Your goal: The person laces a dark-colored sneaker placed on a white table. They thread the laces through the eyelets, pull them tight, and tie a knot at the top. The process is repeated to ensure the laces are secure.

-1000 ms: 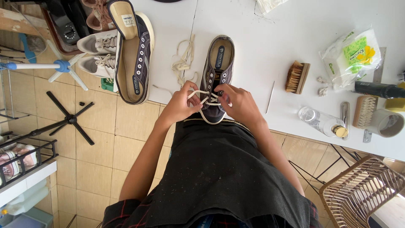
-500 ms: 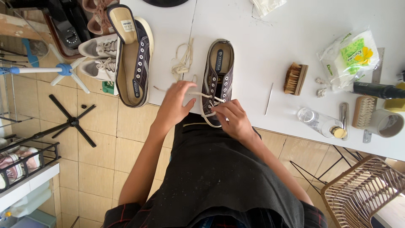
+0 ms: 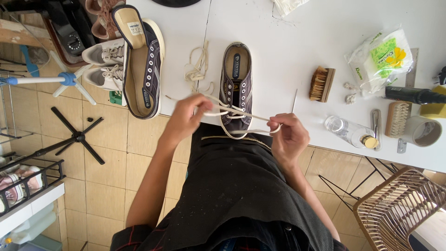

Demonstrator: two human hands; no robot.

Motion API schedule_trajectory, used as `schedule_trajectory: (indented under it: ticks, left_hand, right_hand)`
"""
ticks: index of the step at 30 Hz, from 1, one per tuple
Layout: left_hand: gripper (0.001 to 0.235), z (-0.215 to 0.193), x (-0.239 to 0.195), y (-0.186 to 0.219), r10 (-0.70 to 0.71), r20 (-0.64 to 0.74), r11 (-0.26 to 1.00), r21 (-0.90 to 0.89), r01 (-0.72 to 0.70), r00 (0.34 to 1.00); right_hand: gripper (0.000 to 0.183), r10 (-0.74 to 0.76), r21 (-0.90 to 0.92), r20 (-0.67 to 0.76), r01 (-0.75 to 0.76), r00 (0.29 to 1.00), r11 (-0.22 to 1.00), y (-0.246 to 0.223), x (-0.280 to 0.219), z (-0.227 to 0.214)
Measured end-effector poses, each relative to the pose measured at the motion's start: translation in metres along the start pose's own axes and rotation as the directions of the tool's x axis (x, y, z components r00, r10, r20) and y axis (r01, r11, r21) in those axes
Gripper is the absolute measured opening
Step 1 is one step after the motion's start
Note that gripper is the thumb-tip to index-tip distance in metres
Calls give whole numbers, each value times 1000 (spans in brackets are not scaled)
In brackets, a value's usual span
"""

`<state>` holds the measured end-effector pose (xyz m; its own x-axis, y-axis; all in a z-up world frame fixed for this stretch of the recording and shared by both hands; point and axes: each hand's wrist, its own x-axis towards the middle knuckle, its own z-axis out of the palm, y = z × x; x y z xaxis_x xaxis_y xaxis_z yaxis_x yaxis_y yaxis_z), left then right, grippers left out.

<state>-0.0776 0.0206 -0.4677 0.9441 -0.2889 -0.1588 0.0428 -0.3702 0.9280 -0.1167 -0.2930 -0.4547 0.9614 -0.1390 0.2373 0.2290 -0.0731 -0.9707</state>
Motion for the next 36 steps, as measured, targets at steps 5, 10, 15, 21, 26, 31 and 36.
schedule_trajectory:
  ticks: [5,10,15,21,26,31,36]
  left_hand:
    - [29,-1,-4,-13,-123,-133,816,551,177,983]
    - [82,22,-2,47,141,198,990,-42,-135,970]
    - [8,17,12,51,97,195,993,47,-108,976]
    - [18,16,1,11,-151,348,886,462,-29,925]
    - [28,37,19,38,54,249,996,61,-72,967]
    - [6,47,27,9,140,159,984,89,-156,977]
    - [8,66,34,-18,403,146,607,696,-383,903]
  right_hand:
    - [7,99,-78,54,-95,994,992,-4,7,9]
    - [6,182,-113,264,-157,947,981,-13,13,32]
    - [5,285,-215,281,-230,916,949,-19,24,31]
    - [6,319,-232,271,-260,908,937,-12,26,26]
    - [7,392,-235,344,-326,853,916,0,17,37]
    - [7,466,-342,323,-358,824,869,10,30,39]
    - [49,420,-641,277,-159,864,751,27,51,61]
